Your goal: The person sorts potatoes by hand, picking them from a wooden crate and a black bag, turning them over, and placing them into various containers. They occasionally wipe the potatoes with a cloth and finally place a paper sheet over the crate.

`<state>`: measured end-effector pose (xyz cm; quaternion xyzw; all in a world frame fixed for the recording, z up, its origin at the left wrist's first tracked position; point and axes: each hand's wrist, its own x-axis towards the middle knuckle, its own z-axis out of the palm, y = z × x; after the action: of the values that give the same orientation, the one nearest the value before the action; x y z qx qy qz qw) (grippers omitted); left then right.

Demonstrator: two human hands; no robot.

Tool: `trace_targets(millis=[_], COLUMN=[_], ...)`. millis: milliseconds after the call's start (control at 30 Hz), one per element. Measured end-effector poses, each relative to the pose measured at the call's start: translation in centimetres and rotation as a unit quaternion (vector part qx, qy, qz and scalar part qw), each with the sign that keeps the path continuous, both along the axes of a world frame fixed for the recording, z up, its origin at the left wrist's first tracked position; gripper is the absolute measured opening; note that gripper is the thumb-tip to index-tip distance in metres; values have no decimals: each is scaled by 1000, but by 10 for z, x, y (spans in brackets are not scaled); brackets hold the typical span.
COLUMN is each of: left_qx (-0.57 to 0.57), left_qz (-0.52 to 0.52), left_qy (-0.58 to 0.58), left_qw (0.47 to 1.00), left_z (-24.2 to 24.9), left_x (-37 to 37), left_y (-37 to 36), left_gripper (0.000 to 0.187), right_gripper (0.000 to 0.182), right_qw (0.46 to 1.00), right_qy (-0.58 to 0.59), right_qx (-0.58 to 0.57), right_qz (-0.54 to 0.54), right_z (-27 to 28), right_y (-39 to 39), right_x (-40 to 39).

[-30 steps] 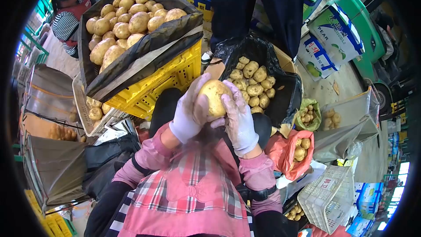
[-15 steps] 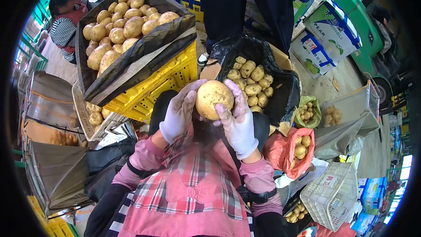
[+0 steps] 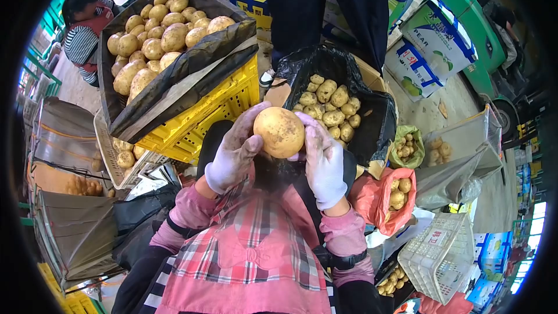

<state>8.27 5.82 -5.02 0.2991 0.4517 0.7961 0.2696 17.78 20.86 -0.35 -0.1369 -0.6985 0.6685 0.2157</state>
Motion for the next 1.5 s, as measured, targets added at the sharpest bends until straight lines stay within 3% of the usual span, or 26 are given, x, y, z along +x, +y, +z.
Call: trace_targets(millis=[33,133,267,333,367,500,533,567,600,700,800,867,933,967,1033,1100,1133,1167,1267,1333,1400,1467,1500], left_qx=[-10,-28,-17,-26,-20,-88,-91,-145,-190,-84,11,6,-52,-70,-69,-91,-89,-88,-109,-113,-106,-81,-21], left_qz=[15,34,54,52,45,29,55,-36,-129,-106,13,25,54,49,28,23,33,42,184,176,114,-6,-43], left_qy=[31,64,114,139,149,168,173,0,-174,-236,-236,-200,-136,-50,-31,-17,-18,-19,118,174,70,-192,-159], left_qw=[999,997,992,989,988,981,979,989,958,962,972,979,988,995,997,995,995,995,970,962,985,978,986], left_z=[1,-3,-12,-12,-19,-12,-29,-10,9,-5,-2,-9,26,12,13,24,21,18,-10,-41,-31,2,16], left_x=[-1,2,-1,0,0,6,7,1,-3,-6,0,-3,-1,-11,-10,-1,2,5,-4,-24,-25,-13,-4], left_y=[-1,1,2,0,2,6,15,8,2,8,16,23,11,7,6,5,9,12,26,23,20,12,10], left_gripper=[83,84,80,73,71,76,75,74,73,66,58,52,49,50,52,53,51,49,44,46,50,55,60], right_gripper=[48,50,48,46,46,52,47,45,43,42,61,80,90,91,93,94,95,95,95,96,95,92,89], right_qw=[996,998,998,999,993,988,962,946,927,985,994,997,996,997,994,993,988,990,989,990,991,993,991], right_qy=[-15,-27,-19,-8,-8,19,24,25,24,56,43,-1,63,68,90,89,88,98,59,65,66,65,43], right_qx=[-83,47,-52,-36,115,151,272,322,372,158,100,-41,45,19,-33,70,120,97,133,121,106,89,119], right_qz=[21,10,-8,24,23,-17,-30,-29,-30,-33,23,60,34,33,44,38,38,35,24,33,41,47,36], right_z=[5,12,4,-5,0,-10,-21,-26,-30,-36,-21,-1,-19,-16,-5,-9,-13,-19,-10,-15,-17,-9,-4], right_y=[-3,-13,-5,3,-2,-11,-4,-2,-1,-9,-10,-22,-12,-15,-20,-14,-13,-12,-13,-11,-10,-10,-11], right_x=[7,4,-1,4,8,0,-1,-2,-3,-7,-12,-9,-10,-7,-6,-5,-6,-5,-3,-1,1,1,5])
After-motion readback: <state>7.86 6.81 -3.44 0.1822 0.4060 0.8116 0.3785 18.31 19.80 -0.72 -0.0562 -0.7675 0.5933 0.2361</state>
